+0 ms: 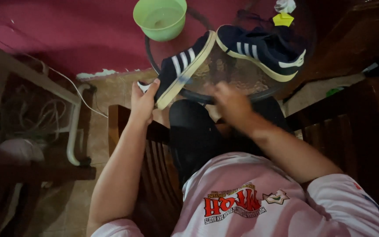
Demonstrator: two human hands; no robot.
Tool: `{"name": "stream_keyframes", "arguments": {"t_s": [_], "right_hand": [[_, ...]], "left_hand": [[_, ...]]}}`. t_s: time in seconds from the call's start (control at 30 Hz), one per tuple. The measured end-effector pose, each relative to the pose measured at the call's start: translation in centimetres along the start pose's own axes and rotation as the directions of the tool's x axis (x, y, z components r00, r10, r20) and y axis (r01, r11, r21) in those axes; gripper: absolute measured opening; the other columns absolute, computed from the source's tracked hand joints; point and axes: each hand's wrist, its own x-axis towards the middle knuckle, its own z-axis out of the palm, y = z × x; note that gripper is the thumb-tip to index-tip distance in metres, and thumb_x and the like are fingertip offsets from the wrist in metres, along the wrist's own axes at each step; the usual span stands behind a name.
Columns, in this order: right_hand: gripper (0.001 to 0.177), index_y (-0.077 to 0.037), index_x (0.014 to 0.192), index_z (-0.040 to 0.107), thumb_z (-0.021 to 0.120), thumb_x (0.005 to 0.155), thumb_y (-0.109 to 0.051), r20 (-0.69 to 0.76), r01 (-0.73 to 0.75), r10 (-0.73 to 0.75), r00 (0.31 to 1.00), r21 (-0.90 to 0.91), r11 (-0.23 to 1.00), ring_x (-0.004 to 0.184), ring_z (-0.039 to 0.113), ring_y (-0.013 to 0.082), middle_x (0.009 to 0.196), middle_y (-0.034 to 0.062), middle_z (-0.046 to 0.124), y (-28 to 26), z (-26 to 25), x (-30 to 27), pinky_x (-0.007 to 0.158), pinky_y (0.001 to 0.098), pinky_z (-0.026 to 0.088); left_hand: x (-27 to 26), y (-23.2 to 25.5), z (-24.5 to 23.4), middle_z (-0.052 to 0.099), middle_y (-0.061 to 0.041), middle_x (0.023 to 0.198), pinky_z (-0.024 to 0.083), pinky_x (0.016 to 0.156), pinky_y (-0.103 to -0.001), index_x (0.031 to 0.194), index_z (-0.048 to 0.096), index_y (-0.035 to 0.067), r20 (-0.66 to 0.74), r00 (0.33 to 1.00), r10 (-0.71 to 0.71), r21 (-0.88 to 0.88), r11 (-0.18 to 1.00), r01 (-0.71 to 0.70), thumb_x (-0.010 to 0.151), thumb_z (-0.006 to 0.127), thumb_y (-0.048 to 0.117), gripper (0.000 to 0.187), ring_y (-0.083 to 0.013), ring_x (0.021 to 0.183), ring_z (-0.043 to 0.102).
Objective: Cleaning the white soles of blue sneakers using a toothbrush and a bowl of water.
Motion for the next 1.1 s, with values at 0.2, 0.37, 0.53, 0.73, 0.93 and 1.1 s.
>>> {"name": "stream_keyframes", "arguments": {"t_s": [0.2, 0.37, 0.53, 0.73, 0.93, 1.1], "right_hand": [[0.037, -0.016, 0.131, 0.069, 0.059, 0.097, -0.021, -0.03, 0.043, -0.046, 0.998, -0.114, 0.993, 0.089, 0.069, 0.0318, 0.115, 0.0098, 0.067, -1.9, -1.0, -0.9, 0.067, 0.0427, 0.057], [0.043, -0.028, 0.141, 0.062, 0.044, 0.102, -0.022, 0.016, 0.093, -0.093, 0.996, -0.03, 0.995, 0.077, 0.065, 0.0209, 0.107, 0.0015, 0.063, -5.3, 0.8, -0.5, 0.061, 0.0339, 0.054], [0.054, -0.027, 0.155, 0.047, 0.036, 0.102, -0.028, 0.097, 0.018, -0.027, 0.995, 0.095, 0.995, 0.084, 0.062, 0.0266, 0.113, 0.0028, 0.056, -3.7, -0.7, 0.0, 0.07, 0.0399, 0.056], [0.051, -0.031, 0.139, 0.067, 0.054, 0.092, -0.016, -0.061, -0.133, 0.143, 0.988, 0.141, 0.981, 0.079, 0.068, 0.0171, 0.101, -0.0094, 0.059, 4.7, 4.8, -1.3, 0.067, 0.0294, 0.057], [0.035, -0.009, 0.134, 0.069, 0.055, 0.102, -0.012, -0.105, -0.05, 0.078, 0.991, 0.248, 0.967, 0.084, 0.066, 0.0289, 0.098, 0.0091, 0.064, -3.3, -0.6, 0.3, 0.074, 0.035, 0.056], [0.035, -0.014, 0.136, 0.064, 0.052, 0.104, -0.008, -0.107, -0.001, 0.003, 0.994, 0.018, 1.0, 0.081, 0.064, 0.0228, 0.105, 0.0038, 0.063, -0.6, 0.6, -0.3, 0.078, 0.0289, 0.054]], "left_hand": [[-0.8, 0.8, 1.0, 0.058, -0.005, 0.072, 0.062, 0.046, -0.033, 0.1, 0.05, 0.008, -0.002, 0.998, -0.064, -0.011, 0.998, 0.064, 0.088, 0.085, 0.025, 0.04, -0.0202, 0.057, 0.068], [-1.0, 1.4, 0.9, 0.054, -0.005, 0.077, 0.064, 0.046, -0.037, 0.099, 0.047, 0.009, 0.023, 0.991, -0.133, 0.033, 0.991, 0.132, 0.088, 0.084, 0.03, 0.044, -0.0219, 0.061, 0.068], [-2.0, 2.4, 1.5, 0.053, -0.006, 0.074, 0.064, 0.045, -0.037, 0.097, 0.046, 0.009, 0.007, 0.986, -0.165, 0.008, 0.986, 0.165, 0.088, 0.082, 0.027, 0.042, -0.024, 0.056, 0.068], [-1.7, 2.1, 1.3, 0.055, -0.005, 0.073, 0.065, 0.045, -0.038, 0.098, 0.047, 0.007, 0.022, 0.992, -0.127, -0.018, 0.992, 0.128, 0.089, 0.083, 0.026, 0.042, -0.0253, 0.058, 0.07], [-1.7, 1.8, 1.0, 0.055, -0.007, 0.074, 0.066, 0.048, -0.042, 0.1, 0.045, 0.008, 0.021, 0.99, -0.141, -0.015, 0.99, 0.141, 0.089, 0.082, 0.024, 0.041, -0.026, 0.058, 0.07], [-0.5, 0.9, 0.3, 0.053, -0.004, 0.075, 0.065, 0.05, -0.037, 0.101, 0.046, 0.009, 0.047, 0.989, -0.143, 0.035, 0.989, 0.141, 0.09, 0.083, 0.027, 0.042, -0.0226, 0.06, 0.068]]}}
